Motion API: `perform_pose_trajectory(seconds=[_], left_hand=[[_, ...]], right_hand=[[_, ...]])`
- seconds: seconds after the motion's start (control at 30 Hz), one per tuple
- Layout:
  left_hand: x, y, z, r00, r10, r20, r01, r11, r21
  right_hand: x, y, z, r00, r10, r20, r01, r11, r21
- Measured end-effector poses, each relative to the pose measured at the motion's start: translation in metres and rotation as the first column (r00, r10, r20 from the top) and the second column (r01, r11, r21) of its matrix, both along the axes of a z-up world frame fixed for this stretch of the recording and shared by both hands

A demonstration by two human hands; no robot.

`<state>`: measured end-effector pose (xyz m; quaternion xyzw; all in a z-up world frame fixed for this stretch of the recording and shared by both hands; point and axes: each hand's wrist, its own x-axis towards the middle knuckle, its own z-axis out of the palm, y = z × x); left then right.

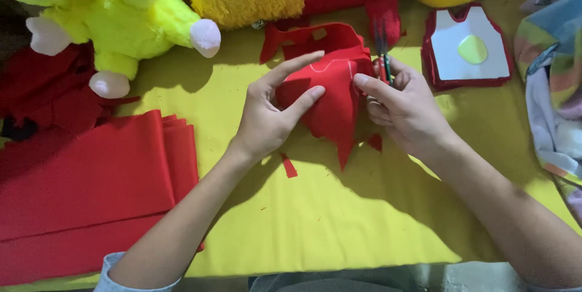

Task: Cutting out small garment pieces from red fabric using a paper template and scissors for toy clothing.

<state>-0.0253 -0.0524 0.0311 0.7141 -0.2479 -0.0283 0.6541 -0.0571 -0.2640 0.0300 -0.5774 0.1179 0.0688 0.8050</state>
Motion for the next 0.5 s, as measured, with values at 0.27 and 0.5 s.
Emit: perform_pose_trajectory(seconds=[0.27,0.5], left_hand=[[-0.007,-0.008,-0.014,0.985,-0.005,-0.17,-0.002,0.999,-0.042],[-0.005,-0.008,-0.029,0.986,0.036,-0.16,-0.054,0.993,-0.109]], right_hand=[[-0.001,-0.002,-0.019,0.992,-0.056,0.109,0.065,0.995,-0.079],[0.0,-0.003,-0.019,0.984,-0.107,0.144,0.134,0.972,-0.193]])
